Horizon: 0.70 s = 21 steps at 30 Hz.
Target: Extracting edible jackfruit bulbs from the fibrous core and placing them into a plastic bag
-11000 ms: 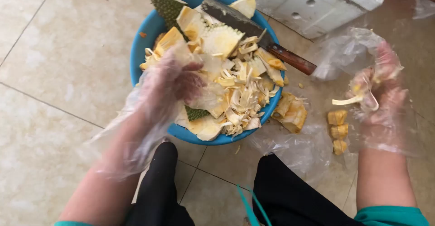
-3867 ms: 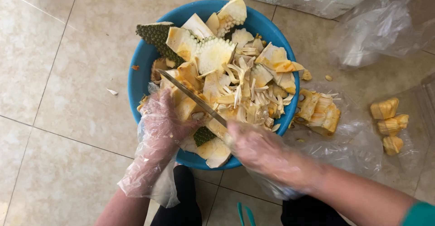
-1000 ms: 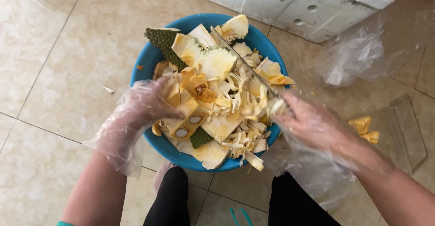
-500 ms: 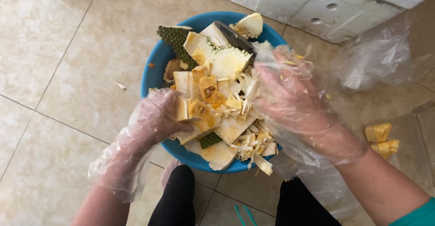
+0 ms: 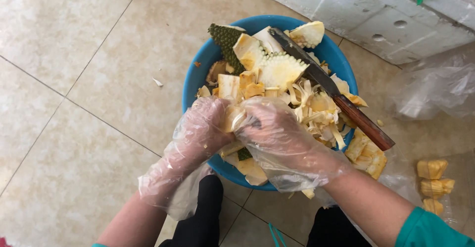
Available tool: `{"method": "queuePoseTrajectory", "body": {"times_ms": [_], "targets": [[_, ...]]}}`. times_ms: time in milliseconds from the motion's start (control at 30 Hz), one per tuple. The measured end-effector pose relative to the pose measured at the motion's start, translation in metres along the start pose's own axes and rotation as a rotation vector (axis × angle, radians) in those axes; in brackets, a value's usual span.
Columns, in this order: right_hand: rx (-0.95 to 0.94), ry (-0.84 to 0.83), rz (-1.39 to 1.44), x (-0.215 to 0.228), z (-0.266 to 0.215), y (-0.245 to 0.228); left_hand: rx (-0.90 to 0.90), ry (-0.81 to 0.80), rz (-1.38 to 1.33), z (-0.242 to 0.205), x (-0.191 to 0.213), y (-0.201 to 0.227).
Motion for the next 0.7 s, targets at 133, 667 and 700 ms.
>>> {"method": "queuePoseTrajectory", "body": {"times_ms": [133, 667, 700], "targets": [[0.070, 0.087, 0.114, -0.012, -0.007, 0.010, 0.009, 0.007, 0.036, -0.005, 0.005, 0.005], [-0.076, -0.173, -0.294, 0.075, -0.031, 0.034, 0.284, 0.030, -0.676, -0.020, 0.022, -0.015], [0.195, 0.012, -0.083, 0.076, -0.032, 0.040, 0.232, 0.066, -0.797, -0.022, 0.020, -0.015]]}}
Point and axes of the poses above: each hand's wrist, its own z-axis towards the middle knuckle, its own x-axis out of the back of the hand, y = z × x, the point moved 2 cm from there along z, towards the middle knuckle, and after that the axes turned 15 degrees about y, right-handed, at the moved point
